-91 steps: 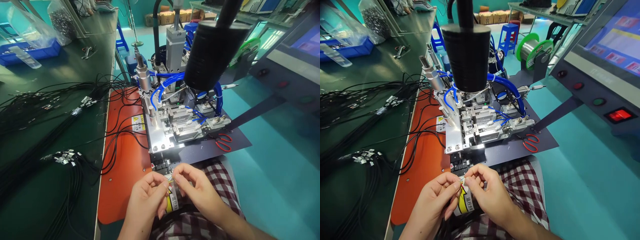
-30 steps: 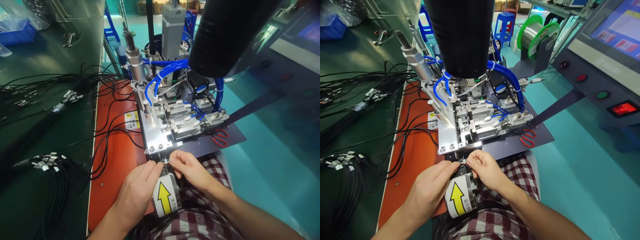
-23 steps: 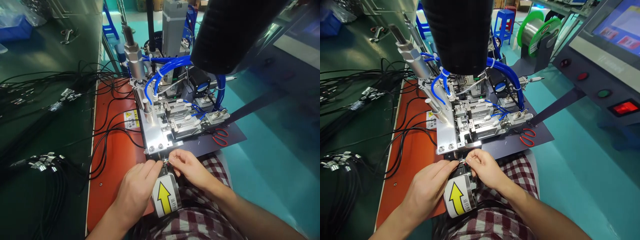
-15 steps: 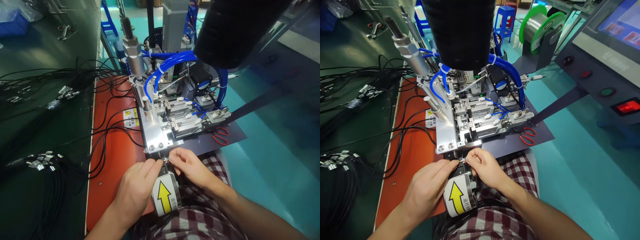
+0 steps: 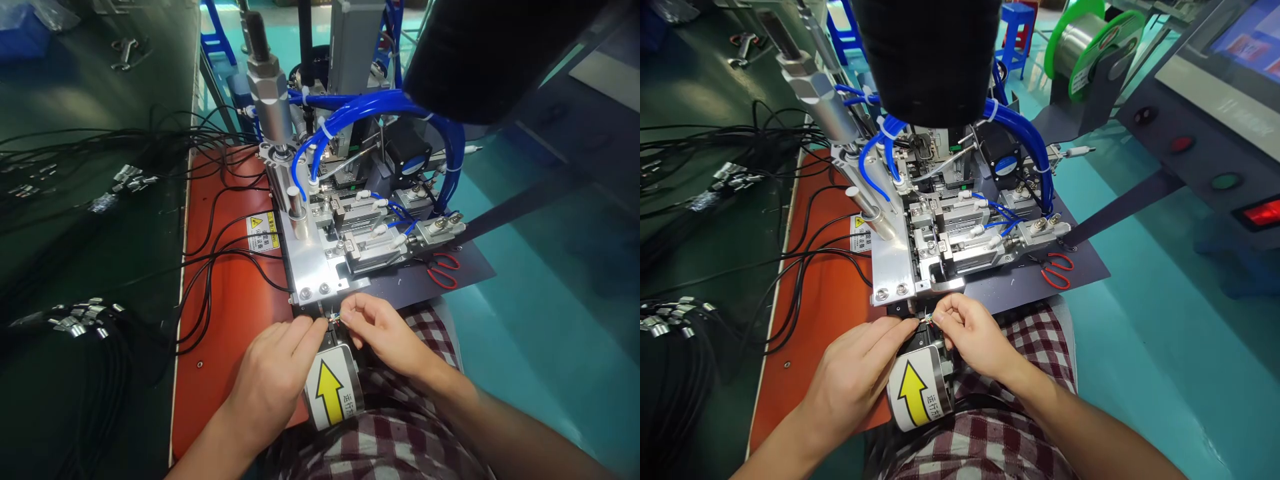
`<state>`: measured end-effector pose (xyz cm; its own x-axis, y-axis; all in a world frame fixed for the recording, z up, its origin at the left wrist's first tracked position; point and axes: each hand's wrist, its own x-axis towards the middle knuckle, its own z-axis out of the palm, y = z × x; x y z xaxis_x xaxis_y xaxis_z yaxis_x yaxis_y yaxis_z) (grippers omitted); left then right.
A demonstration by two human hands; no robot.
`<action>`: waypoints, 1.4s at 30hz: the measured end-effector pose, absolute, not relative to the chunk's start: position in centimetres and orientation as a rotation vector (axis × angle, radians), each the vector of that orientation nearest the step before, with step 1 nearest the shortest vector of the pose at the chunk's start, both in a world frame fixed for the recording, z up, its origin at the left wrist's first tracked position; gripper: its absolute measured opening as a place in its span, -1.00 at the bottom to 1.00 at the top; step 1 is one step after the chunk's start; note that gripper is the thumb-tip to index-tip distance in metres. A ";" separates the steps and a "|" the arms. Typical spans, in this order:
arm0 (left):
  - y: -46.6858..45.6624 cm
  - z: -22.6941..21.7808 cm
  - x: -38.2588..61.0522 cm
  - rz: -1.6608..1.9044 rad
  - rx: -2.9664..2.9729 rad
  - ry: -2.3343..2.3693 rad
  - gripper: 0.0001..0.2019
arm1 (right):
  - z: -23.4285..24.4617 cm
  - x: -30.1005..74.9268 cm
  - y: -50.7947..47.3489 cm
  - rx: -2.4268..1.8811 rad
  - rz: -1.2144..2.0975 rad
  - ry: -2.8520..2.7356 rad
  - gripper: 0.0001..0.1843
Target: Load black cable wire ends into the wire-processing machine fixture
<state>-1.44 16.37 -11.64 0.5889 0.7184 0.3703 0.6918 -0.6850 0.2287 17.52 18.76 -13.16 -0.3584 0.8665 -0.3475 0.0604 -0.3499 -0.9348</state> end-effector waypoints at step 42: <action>16.4 -11.7 -1.4 0.650 2.726 1.230 -0.75 | -14.3 17.4 18.0 -1.258 1.671 -1.327 -0.83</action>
